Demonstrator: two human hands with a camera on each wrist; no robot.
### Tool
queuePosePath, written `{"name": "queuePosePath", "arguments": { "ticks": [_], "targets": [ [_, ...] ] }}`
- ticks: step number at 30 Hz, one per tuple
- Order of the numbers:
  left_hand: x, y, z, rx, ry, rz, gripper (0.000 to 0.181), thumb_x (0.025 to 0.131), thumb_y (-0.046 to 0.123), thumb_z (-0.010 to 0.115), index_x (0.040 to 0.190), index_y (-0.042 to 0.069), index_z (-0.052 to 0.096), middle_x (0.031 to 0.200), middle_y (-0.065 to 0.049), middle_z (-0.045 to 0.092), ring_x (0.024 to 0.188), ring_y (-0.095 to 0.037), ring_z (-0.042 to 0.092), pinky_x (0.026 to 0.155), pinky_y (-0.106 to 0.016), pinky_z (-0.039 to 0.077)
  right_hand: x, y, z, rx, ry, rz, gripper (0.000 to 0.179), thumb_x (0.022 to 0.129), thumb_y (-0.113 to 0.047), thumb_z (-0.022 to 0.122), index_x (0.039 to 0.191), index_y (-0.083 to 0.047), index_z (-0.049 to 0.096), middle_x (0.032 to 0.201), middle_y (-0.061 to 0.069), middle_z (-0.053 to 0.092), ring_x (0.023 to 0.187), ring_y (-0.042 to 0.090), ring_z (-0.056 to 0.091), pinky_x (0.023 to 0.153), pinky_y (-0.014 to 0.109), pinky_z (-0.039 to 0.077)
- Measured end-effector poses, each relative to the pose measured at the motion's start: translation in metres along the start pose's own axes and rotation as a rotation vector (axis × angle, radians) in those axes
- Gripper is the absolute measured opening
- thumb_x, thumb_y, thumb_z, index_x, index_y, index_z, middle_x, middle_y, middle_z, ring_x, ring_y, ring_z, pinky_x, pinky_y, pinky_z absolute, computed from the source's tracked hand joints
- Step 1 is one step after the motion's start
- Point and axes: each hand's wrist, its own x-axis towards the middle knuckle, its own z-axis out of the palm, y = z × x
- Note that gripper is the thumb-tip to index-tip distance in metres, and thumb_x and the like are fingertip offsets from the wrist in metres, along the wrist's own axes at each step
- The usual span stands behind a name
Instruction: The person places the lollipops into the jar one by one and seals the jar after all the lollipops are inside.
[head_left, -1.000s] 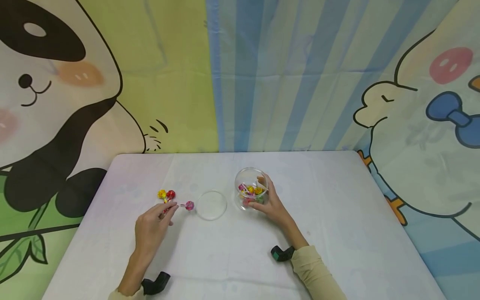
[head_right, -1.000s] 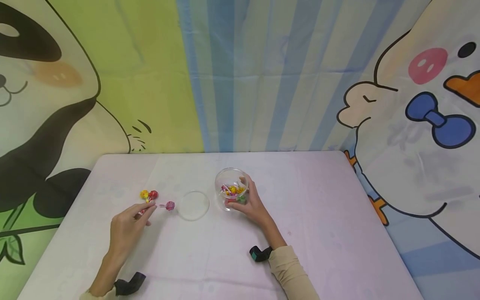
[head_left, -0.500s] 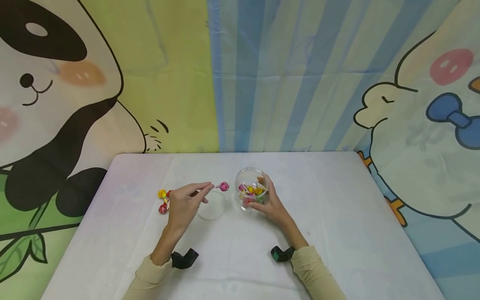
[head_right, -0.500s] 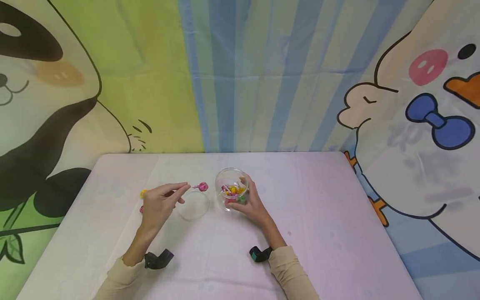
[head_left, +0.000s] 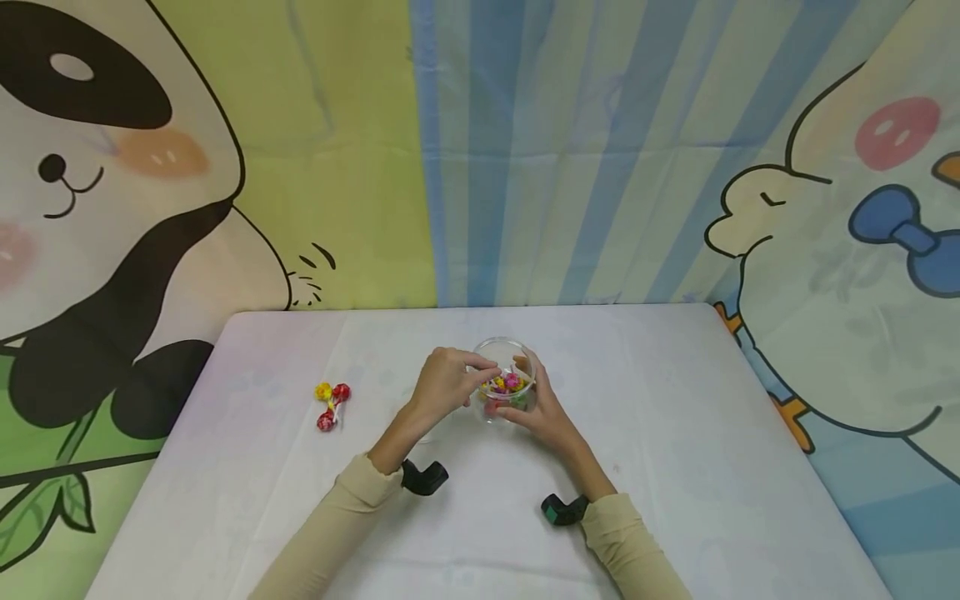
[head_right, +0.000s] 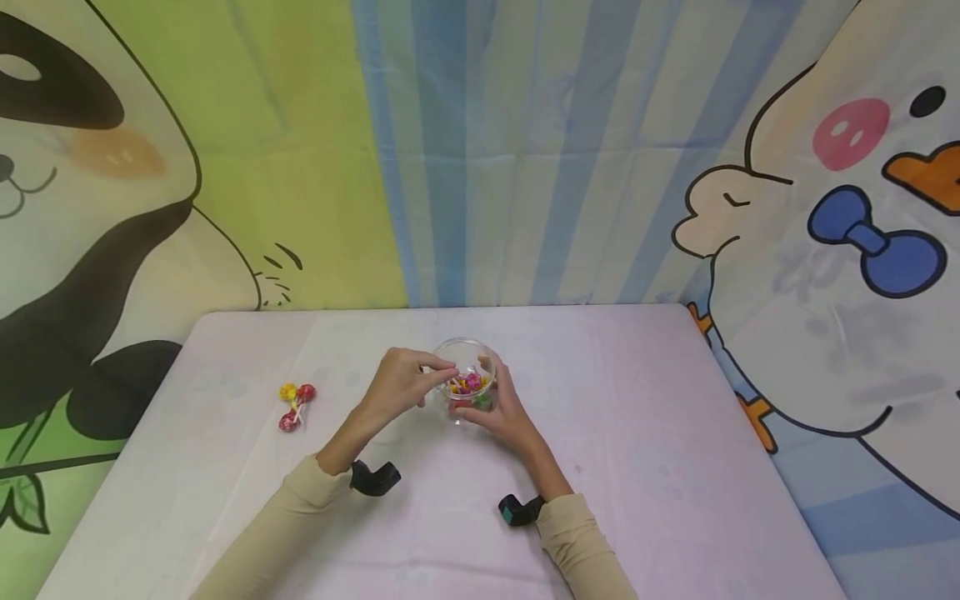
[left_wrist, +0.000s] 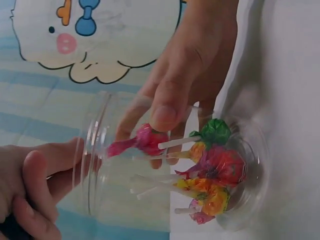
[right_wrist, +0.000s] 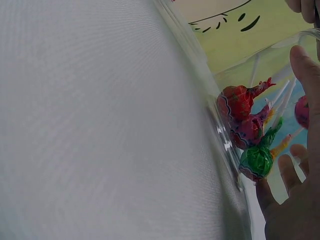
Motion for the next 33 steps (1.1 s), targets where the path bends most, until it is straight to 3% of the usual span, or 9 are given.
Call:
{"name": "queuePosePath", "arguments": {
  "ticks": [5, 11, 17, 28, 33],
  "targets": [
    [0.014, 0.002, 0.010, 0.128, -0.130, -0.037, 0.011, 0.083, 0.022, 0.076, 0.087, 0.013, 0.080, 0.079, -0.002, 0.076, 0.035, -0.001, 0.050, 0.040, -0.021, 0.038, 0.001, 0.000, -0.001, 0.005, -0.016, -0.012, 0.103, 0.081, -0.017, 0.079, 0.153, -0.035, 0.008, 0.155, 0.019, 0.028, 0.141, 0.034, 0.034, 0.113, 0.059, 0.029],
    [0.024, 0.013, 0.014, 0.389, -0.243, -0.034, 0.008, 0.082, 0.027, 0.077, 0.084, 0.020, 0.081, 0.077, 0.006, 0.075, 0.060, -0.009, 0.055, 0.049, -0.024, 0.038, -0.004, -0.020, -0.003, -0.025, -0.015, 0.009, 0.102, 0.082, -0.010, 0.077, 0.155, -0.021, 0.007, 0.155, 0.023, 0.027, 0.142, 0.041, 0.030, 0.114, 0.062, 0.023],
    [0.030, 0.023, 0.013, 0.482, -0.336, -0.104, 0.008, 0.082, 0.024, 0.077, 0.080, 0.017, 0.080, 0.073, 0.005, 0.072, 0.060, -0.012, 0.051, 0.053, -0.027, 0.037, -0.009, -0.042, -0.004, -0.046, -0.030, 0.065, 0.100, 0.083, -0.010, 0.075, 0.155, -0.012, 0.006, 0.156, 0.022, 0.025, 0.146, 0.040, 0.024, 0.117, 0.063, 0.015],
    [0.031, 0.030, 0.014, 0.591, -0.353, -0.142, 0.009, 0.083, 0.025, 0.076, 0.082, 0.016, 0.078, 0.076, 0.001, 0.072, 0.060, -0.014, 0.051, 0.054, -0.030, 0.041, -0.001, -0.004, -0.001, -0.052, 0.005, 0.029, 0.103, 0.081, -0.012, 0.078, 0.156, -0.024, 0.007, 0.157, 0.018, 0.027, 0.146, 0.039, 0.026, 0.116, 0.063, 0.015],
    [0.024, 0.031, 0.010, 0.549, -0.316, -0.139, 0.013, 0.086, 0.028, 0.073, 0.086, 0.015, 0.076, 0.076, 0.001, 0.070, 0.063, -0.014, 0.053, 0.052, -0.027, 0.036, -0.003, -0.001, -0.001, -0.045, 0.016, 0.022, 0.102, 0.081, -0.019, 0.079, 0.154, -0.033, 0.009, 0.156, 0.014, 0.029, 0.146, 0.038, 0.027, 0.116, 0.064, 0.016]
  ]
}}
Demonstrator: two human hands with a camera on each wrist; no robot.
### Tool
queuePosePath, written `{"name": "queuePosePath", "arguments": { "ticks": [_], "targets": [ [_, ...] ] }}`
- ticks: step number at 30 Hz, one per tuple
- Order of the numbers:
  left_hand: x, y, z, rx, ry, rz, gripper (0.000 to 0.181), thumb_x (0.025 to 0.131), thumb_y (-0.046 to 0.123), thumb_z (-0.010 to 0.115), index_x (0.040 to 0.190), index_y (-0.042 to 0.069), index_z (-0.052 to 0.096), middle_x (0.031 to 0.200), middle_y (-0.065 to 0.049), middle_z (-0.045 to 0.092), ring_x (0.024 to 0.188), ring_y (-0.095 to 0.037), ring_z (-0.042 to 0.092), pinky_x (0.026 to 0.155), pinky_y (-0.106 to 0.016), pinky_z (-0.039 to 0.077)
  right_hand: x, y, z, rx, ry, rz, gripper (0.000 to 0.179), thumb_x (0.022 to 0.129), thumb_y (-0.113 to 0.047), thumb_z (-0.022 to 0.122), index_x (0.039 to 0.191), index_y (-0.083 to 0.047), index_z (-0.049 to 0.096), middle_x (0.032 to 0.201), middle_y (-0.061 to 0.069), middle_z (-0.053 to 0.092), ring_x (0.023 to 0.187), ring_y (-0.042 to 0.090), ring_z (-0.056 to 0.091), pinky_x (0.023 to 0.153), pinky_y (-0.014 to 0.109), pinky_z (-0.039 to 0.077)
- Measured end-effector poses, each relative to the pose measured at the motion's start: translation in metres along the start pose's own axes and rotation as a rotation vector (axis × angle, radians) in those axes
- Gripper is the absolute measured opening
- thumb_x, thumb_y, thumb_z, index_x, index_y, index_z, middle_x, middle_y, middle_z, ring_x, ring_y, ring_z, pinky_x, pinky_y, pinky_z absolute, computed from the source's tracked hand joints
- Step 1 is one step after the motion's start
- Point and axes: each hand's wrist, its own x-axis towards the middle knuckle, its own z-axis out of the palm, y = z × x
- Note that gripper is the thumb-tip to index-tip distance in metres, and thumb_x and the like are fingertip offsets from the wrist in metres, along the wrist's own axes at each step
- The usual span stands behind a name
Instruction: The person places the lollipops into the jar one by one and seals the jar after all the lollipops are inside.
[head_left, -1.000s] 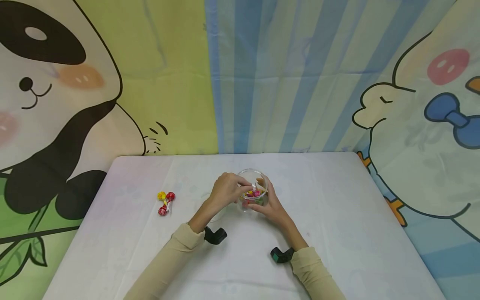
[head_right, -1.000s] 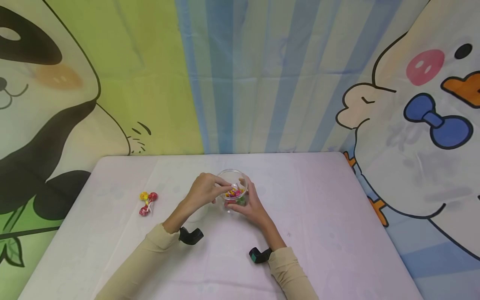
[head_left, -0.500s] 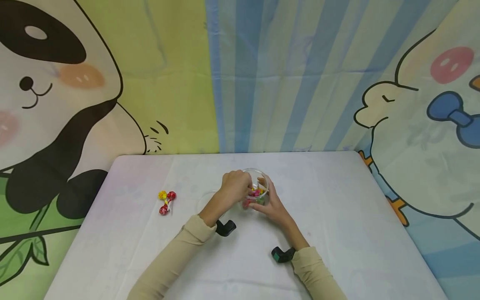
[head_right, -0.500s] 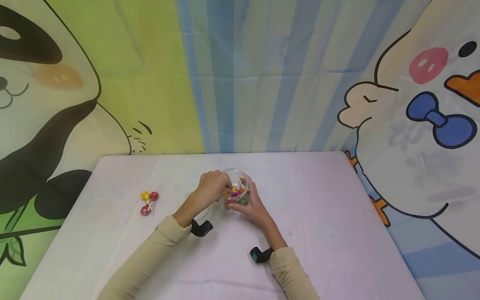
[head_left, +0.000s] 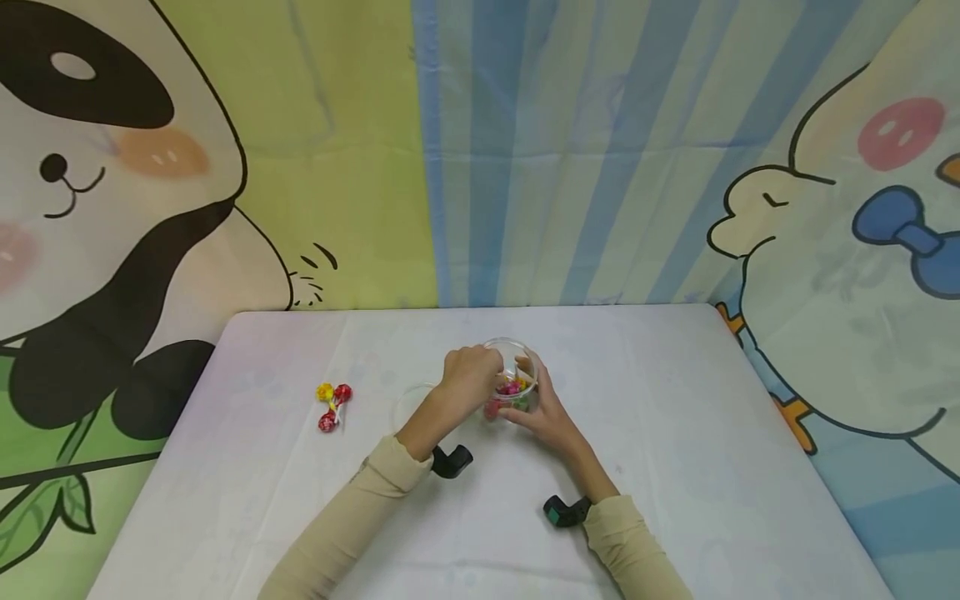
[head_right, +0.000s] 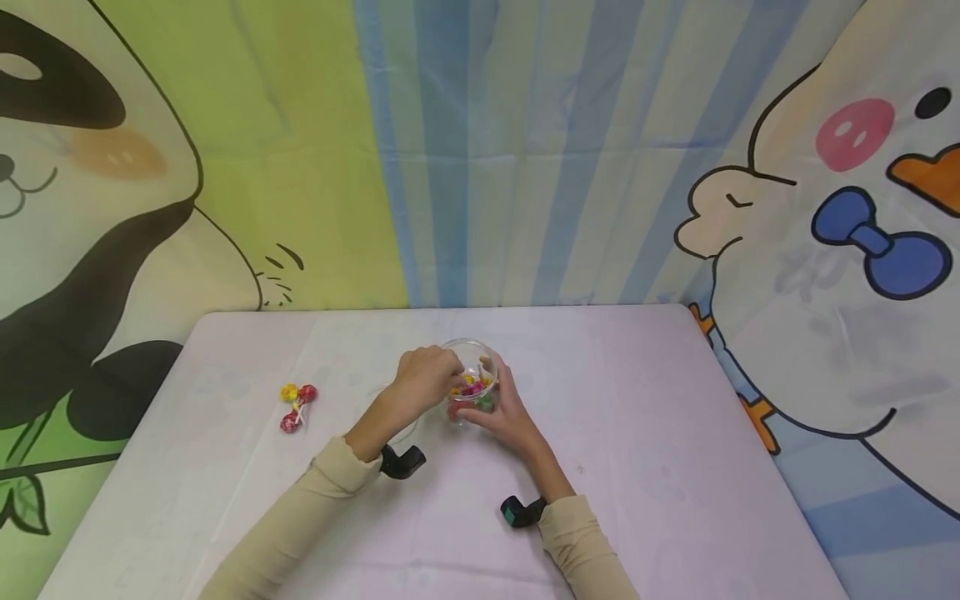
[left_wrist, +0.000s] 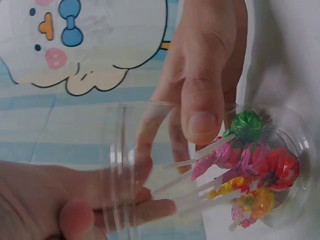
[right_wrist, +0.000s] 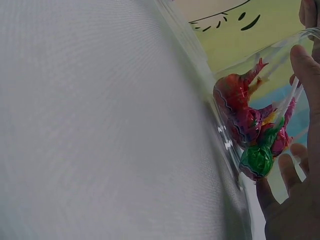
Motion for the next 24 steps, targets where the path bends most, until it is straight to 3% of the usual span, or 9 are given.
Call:
{"name": "queuePosePath", "arguments": {
  "ticks": [3, 6, 9, 14, 17, 21, 24],
  "targets": [
    [-0.016, -0.008, -0.004, -0.066, 0.116, 0.023, 0.020, 0.086, 0.031, 0.072, 0.099, 0.016, 0.076, 0.088, 0.001, 0.075, 0.070, -0.015, 0.064, 0.050, -0.025, 0.038, -0.001, 0.001, 0.000, -0.014, 0.001, -0.003, 0.102, 0.081, -0.017, 0.078, 0.154, -0.031, 0.009, 0.156, 0.014, 0.029, 0.146, 0.037, 0.027, 0.115, 0.064, 0.017],
    [-0.040, -0.021, -0.012, -0.117, 0.276, 0.049, 0.029, 0.085, 0.031, 0.074, 0.109, 0.016, 0.075, 0.101, -0.001, 0.076, 0.078, -0.019, 0.071, 0.049, -0.024, 0.044, -0.002, 0.002, -0.001, -0.021, -0.006, -0.003, 0.103, 0.082, -0.012, 0.077, 0.155, -0.027, 0.007, 0.156, 0.017, 0.028, 0.146, 0.038, 0.026, 0.115, 0.066, 0.016],
    [-0.063, -0.041, -0.018, -0.152, 0.371, 0.034, 0.028, 0.084, 0.028, 0.075, 0.109, 0.015, 0.075, 0.102, -0.002, 0.076, 0.082, -0.021, 0.073, 0.049, -0.023, 0.047, -0.002, -0.002, -0.003, -0.017, -0.011, 0.009, 0.104, 0.081, -0.008, 0.076, 0.156, -0.022, 0.005, 0.157, 0.019, 0.025, 0.147, 0.039, 0.022, 0.116, 0.066, 0.013],
    [-0.094, -0.081, -0.018, -0.219, 0.352, -0.077, 0.027, 0.082, 0.024, 0.077, 0.107, 0.014, 0.075, 0.104, -0.005, 0.076, 0.067, -0.019, 0.070, 0.044, -0.021, 0.041, -0.005, -0.027, -0.007, -0.015, -0.019, 0.013, 0.102, 0.082, -0.008, 0.076, 0.155, -0.013, 0.005, 0.156, 0.022, 0.025, 0.147, 0.040, 0.021, 0.117, 0.064, 0.011],
    [-0.109, -0.105, -0.013, -0.206, 0.334, -0.165, 0.027, 0.082, 0.022, 0.077, 0.107, 0.013, 0.075, 0.107, -0.009, 0.075, 0.051, -0.015, 0.060, 0.039, -0.023, 0.035, -0.005, -0.036, -0.008, -0.011, -0.025, 0.011, 0.101, 0.082, -0.007, 0.075, 0.155, -0.012, 0.006, 0.156, 0.023, 0.025, 0.147, 0.040, 0.021, 0.116, 0.065, 0.011],
    [-0.129, -0.132, 0.000, -0.174, 0.341, -0.263, 0.028, 0.080, 0.021, 0.078, 0.107, 0.012, 0.075, 0.101, -0.009, 0.076, 0.053, -0.014, 0.053, 0.041, -0.025, 0.033, -0.004, -0.036, -0.006, 0.004, -0.039, 0.019, 0.100, 0.082, -0.007, 0.074, 0.155, -0.014, 0.006, 0.156, 0.022, 0.025, 0.147, 0.040, 0.021, 0.116, 0.065, 0.010],
    [-0.142, -0.146, 0.011, -0.136, 0.353, -0.331, 0.032, 0.077, 0.022, 0.081, 0.106, 0.010, 0.075, 0.098, -0.010, 0.076, 0.061, -0.019, 0.060, 0.044, -0.025, 0.035, -0.004, -0.034, -0.004, 0.005, -0.047, 0.027, 0.100, 0.083, -0.009, 0.075, 0.155, -0.016, 0.006, 0.156, 0.021, 0.025, 0.147, 0.039, 0.020, 0.117, 0.064, 0.011]
  ]
}}
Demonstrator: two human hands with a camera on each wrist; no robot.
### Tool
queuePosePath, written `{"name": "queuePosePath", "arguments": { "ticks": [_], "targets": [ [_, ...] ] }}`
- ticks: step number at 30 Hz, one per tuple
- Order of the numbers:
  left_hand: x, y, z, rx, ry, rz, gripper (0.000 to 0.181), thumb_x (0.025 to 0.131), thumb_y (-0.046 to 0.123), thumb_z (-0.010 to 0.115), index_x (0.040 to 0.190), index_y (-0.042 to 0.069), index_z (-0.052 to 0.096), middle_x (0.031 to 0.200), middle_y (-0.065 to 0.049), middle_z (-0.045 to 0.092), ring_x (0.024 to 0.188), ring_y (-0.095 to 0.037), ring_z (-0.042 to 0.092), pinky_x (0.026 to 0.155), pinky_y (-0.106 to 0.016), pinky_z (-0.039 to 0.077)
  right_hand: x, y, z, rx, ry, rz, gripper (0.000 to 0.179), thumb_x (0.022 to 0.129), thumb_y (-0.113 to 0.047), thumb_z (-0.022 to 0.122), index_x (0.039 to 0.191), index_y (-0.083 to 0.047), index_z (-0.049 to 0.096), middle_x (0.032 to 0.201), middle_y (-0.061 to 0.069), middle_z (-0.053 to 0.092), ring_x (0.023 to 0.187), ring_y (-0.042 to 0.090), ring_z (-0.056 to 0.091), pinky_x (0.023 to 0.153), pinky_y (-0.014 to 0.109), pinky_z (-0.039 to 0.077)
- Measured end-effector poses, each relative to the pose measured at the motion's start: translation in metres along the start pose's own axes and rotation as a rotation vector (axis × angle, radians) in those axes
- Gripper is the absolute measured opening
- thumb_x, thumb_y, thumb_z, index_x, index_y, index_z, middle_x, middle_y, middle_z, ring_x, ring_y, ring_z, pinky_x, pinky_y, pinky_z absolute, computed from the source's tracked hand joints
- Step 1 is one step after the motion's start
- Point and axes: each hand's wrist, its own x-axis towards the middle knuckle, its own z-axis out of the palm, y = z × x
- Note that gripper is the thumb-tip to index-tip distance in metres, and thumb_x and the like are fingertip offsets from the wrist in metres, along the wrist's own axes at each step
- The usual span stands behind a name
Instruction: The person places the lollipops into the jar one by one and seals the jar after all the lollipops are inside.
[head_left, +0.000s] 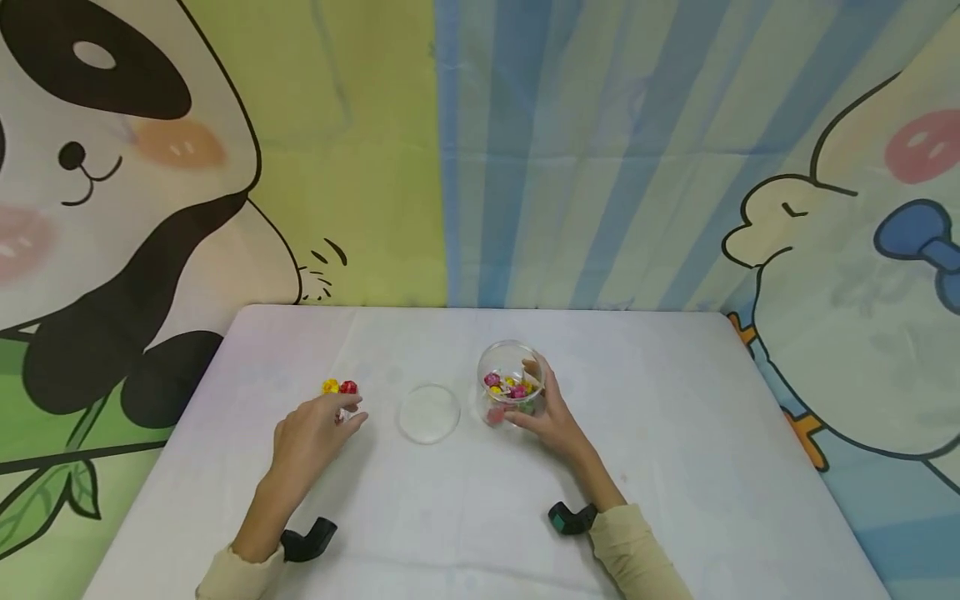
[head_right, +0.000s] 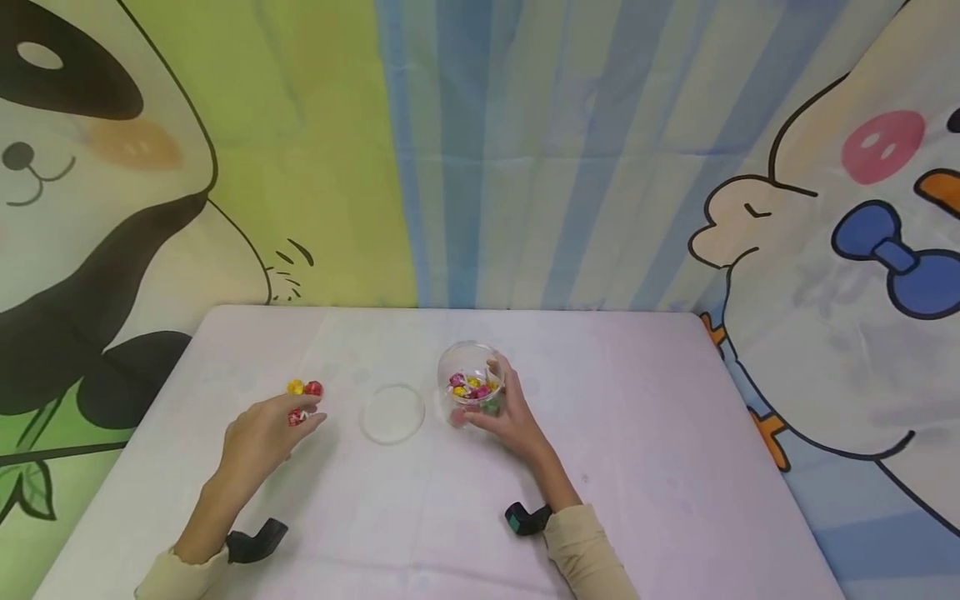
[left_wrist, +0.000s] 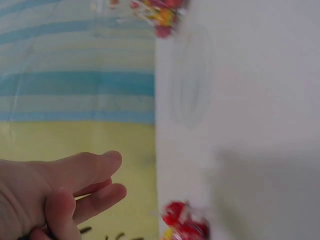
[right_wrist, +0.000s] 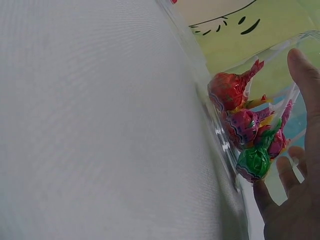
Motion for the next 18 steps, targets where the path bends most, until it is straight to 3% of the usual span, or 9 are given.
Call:
{"name": "queuePosePath", "arguments": {
  "ticks": [2, 5, 7, 10, 18],
  "targets": [
    [-0.005, -0.009, 0.003, 0.046, 0.005, -0.035, 0.036, 0.075, 0.024, 0.083, 0.107, 0.009, 0.075, 0.096, -0.012, 0.075, 0.060, -0.021, 0.059, 0.044, -0.025, 0.034, -0.001, 0.001, 0.001, 0.000, -0.002, 0.006, 0.101, 0.083, -0.011, 0.075, 0.155, -0.017, 0.006, 0.156, 0.020, 0.025, 0.147, 0.039, 0.021, 0.117, 0.063, 0.013],
    [-0.011, -0.018, 0.007, 0.093, 0.010, -0.077, 0.040, 0.073, 0.026, 0.085, 0.107, 0.008, 0.074, 0.089, -0.012, 0.073, 0.051, -0.018, 0.047, 0.042, -0.026, 0.028, -0.002, 0.000, 0.001, 0.006, -0.007, 0.005, 0.101, 0.083, -0.012, 0.075, 0.155, -0.019, 0.006, 0.156, 0.020, 0.025, 0.147, 0.039, 0.021, 0.117, 0.064, 0.014],
    [-0.011, -0.023, 0.010, 0.106, 0.016, -0.083, 0.039, 0.073, 0.026, 0.085, 0.105, 0.009, 0.074, 0.075, -0.009, 0.068, 0.047, -0.015, 0.034, 0.042, -0.027, 0.023, -0.002, 0.000, 0.000, 0.007, -0.005, 0.008, 0.101, 0.083, -0.012, 0.076, 0.155, -0.019, 0.006, 0.157, 0.020, 0.024, 0.148, 0.039, 0.021, 0.116, 0.064, 0.014],
    [-0.010, -0.029, 0.014, 0.094, 0.044, -0.072, 0.034, 0.073, 0.024, 0.085, 0.101, 0.010, 0.074, 0.065, -0.005, 0.063, 0.046, -0.015, 0.028, 0.042, -0.026, 0.018, -0.002, -0.002, 0.000, -0.001, 0.003, 0.010, 0.100, 0.083, -0.012, 0.075, 0.156, -0.019, 0.006, 0.157, 0.020, 0.024, 0.148, 0.039, 0.019, 0.116, 0.065, 0.011],
    [-0.007, -0.034, 0.022, 0.073, 0.060, -0.089, 0.029, 0.077, 0.020, 0.081, 0.103, 0.008, 0.075, 0.079, -0.011, 0.073, 0.047, -0.015, 0.032, 0.042, -0.027, 0.020, -0.004, -0.006, 0.000, -0.019, -0.003, 0.024, 0.099, 0.084, -0.011, 0.074, 0.156, -0.018, 0.005, 0.158, 0.019, 0.022, 0.149, 0.040, 0.018, 0.115, 0.067, 0.011]
  ]
}}
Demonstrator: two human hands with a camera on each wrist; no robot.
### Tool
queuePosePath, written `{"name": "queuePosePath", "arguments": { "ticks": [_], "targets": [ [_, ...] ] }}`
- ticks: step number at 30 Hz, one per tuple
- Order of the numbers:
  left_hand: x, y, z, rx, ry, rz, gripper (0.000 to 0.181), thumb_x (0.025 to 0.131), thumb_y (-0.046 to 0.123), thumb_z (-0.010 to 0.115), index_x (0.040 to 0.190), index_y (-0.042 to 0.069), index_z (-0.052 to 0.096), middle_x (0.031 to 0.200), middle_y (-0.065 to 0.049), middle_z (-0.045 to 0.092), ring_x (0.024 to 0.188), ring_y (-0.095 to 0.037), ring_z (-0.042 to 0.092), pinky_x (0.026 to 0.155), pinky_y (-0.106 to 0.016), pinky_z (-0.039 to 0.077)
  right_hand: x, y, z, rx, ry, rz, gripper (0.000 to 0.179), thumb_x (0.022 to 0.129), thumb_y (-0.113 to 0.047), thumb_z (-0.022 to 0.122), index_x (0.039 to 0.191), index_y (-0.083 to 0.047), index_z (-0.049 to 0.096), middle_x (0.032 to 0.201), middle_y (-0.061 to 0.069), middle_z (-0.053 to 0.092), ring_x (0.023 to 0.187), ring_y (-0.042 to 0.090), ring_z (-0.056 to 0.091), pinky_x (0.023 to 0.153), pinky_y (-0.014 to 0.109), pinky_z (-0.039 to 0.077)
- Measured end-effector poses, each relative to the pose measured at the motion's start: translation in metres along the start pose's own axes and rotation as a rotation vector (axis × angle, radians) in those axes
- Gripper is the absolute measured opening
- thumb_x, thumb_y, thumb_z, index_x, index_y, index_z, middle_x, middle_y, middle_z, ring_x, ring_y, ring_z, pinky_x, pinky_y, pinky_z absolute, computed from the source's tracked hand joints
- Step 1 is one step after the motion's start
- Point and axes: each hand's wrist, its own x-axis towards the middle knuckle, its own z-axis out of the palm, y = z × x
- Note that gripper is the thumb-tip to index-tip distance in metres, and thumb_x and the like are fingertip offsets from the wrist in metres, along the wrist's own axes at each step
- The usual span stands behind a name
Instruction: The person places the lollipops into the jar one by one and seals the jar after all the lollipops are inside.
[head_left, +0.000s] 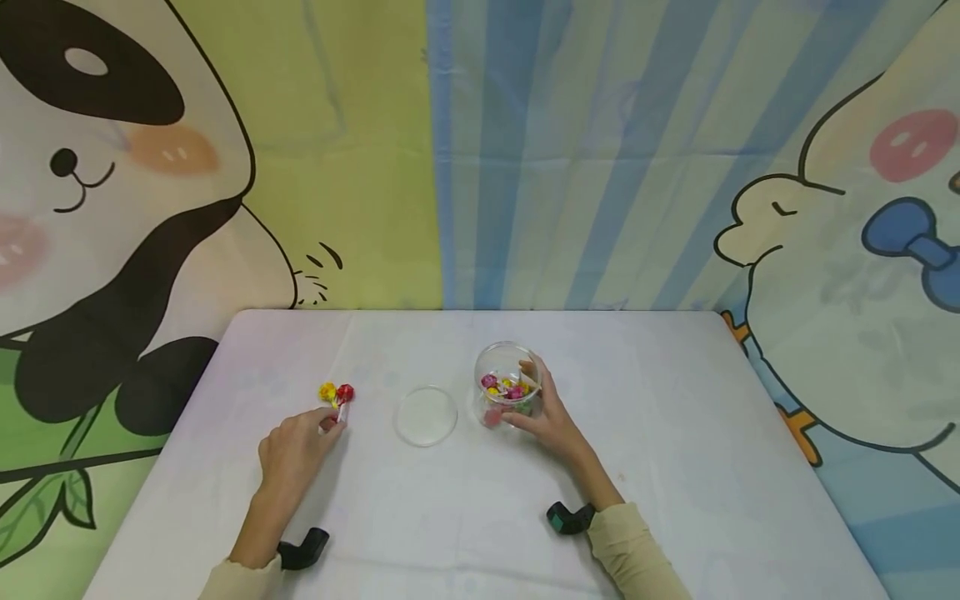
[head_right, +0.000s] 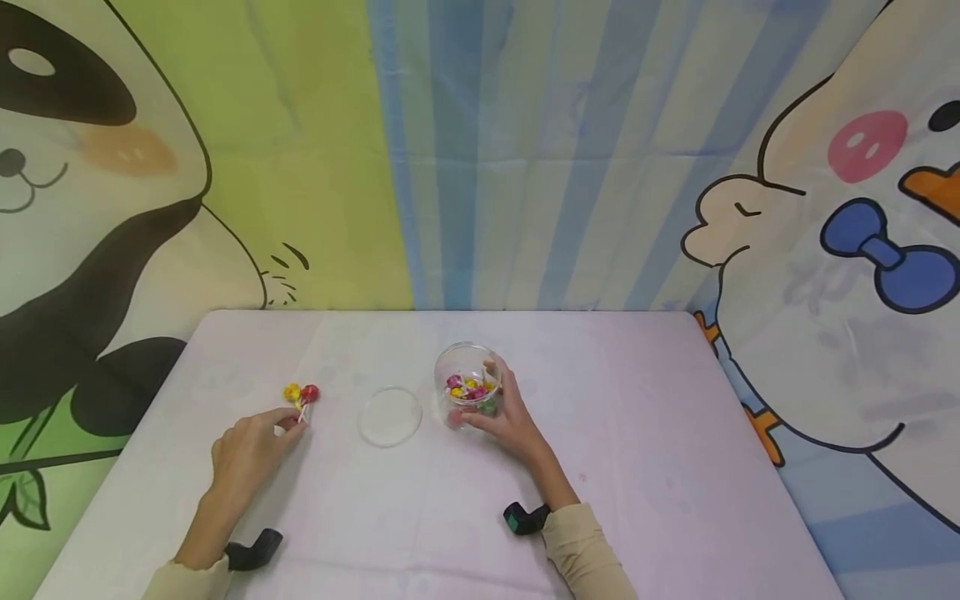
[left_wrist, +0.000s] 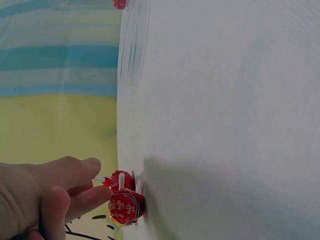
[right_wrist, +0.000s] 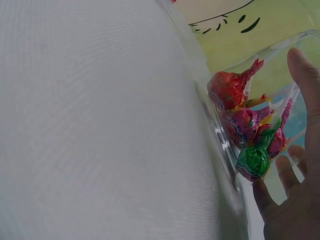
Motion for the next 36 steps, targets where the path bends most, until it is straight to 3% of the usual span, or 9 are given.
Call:
{"name": "queuePosePath", "arguments": {
  "ticks": [4, 12, 18, 23, 26, 30, 36],
  "targets": [
    [0.001, -0.001, 0.003, -0.009, 0.063, 0.006, 0.030, 0.078, 0.020, 0.081, 0.105, 0.008, 0.075, 0.080, -0.014, 0.073, 0.046, -0.016, 0.031, 0.042, -0.027, 0.020, 0.001, 0.000, 0.001, -0.010, -0.001, -0.002, 0.099, 0.084, -0.010, 0.074, 0.156, -0.016, 0.005, 0.158, 0.021, 0.023, 0.148, 0.041, 0.019, 0.115, 0.067, 0.011],
    [0.005, -0.002, 0.006, 0.000, 0.212, 0.047, 0.023, 0.075, 0.010, 0.082, 0.096, 0.002, 0.076, 0.083, -0.019, 0.073, 0.044, -0.016, 0.032, 0.039, -0.026, 0.019, 0.011, 0.037, 0.003, -0.009, 0.020, -0.027, 0.105, 0.082, -0.009, 0.076, 0.156, -0.025, 0.004, 0.158, 0.017, 0.023, 0.148, 0.037, 0.021, 0.117, 0.064, 0.012],
    [0.009, -0.003, 0.007, -0.023, 0.303, 0.098, 0.020, 0.075, 0.007, 0.081, 0.094, 0.002, 0.076, 0.085, -0.017, 0.074, 0.042, -0.017, 0.042, 0.037, -0.024, 0.019, 0.010, 0.038, 0.003, 0.000, 0.038, -0.041, 0.102, 0.081, -0.015, 0.078, 0.154, -0.032, 0.008, 0.157, 0.012, 0.027, 0.148, 0.035, 0.023, 0.117, 0.064, 0.012],
    [0.012, 0.001, 0.006, -0.093, 0.358, 0.147, 0.021, 0.076, 0.010, 0.082, 0.095, 0.005, 0.077, 0.086, -0.014, 0.076, 0.040, -0.014, 0.045, 0.036, -0.022, 0.020, 0.009, 0.038, 0.003, -0.006, 0.044, -0.041, 0.103, 0.081, -0.019, 0.079, 0.154, -0.035, 0.008, 0.157, 0.012, 0.028, 0.148, 0.035, 0.023, 0.117, 0.064, 0.012],
    [0.014, 0.010, 0.004, -0.174, 0.370, 0.169, 0.019, 0.077, 0.011, 0.081, 0.095, 0.005, 0.077, 0.079, -0.012, 0.075, 0.037, -0.011, 0.047, 0.038, -0.019, 0.024, 0.009, 0.038, 0.003, -0.004, 0.043, -0.048, 0.103, 0.081, -0.019, 0.079, 0.154, -0.035, 0.008, 0.157, 0.013, 0.027, 0.147, 0.036, 0.024, 0.116, 0.064, 0.013],
    [0.017, 0.027, 0.001, -0.364, 0.366, 0.201, 0.016, 0.080, 0.009, 0.078, 0.095, 0.004, 0.077, 0.073, -0.011, 0.074, 0.036, -0.001, 0.048, 0.038, -0.015, 0.027, 0.009, 0.039, 0.003, -0.001, 0.039, -0.049, 0.102, 0.081, -0.017, 0.078, 0.154, -0.034, 0.008, 0.157, 0.013, 0.027, 0.148, 0.036, 0.024, 0.117, 0.064, 0.013],
    [0.026, 0.065, -0.010, -0.651, 0.273, 0.220, 0.015, 0.084, 0.014, 0.075, 0.098, 0.007, 0.077, 0.068, -0.007, 0.071, 0.037, 0.002, 0.048, 0.036, -0.017, 0.026, 0.010, 0.039, 0.003, -0.007, 0.033, -0.043, 0.104, 0.081, -0.011, 0.077, 0.155, -0.028, 0.006, 0.157, 0.015, 0.026, 0.148, 0.036, 0.023, 0.117, 0.063, 0.012]
  ]
}}
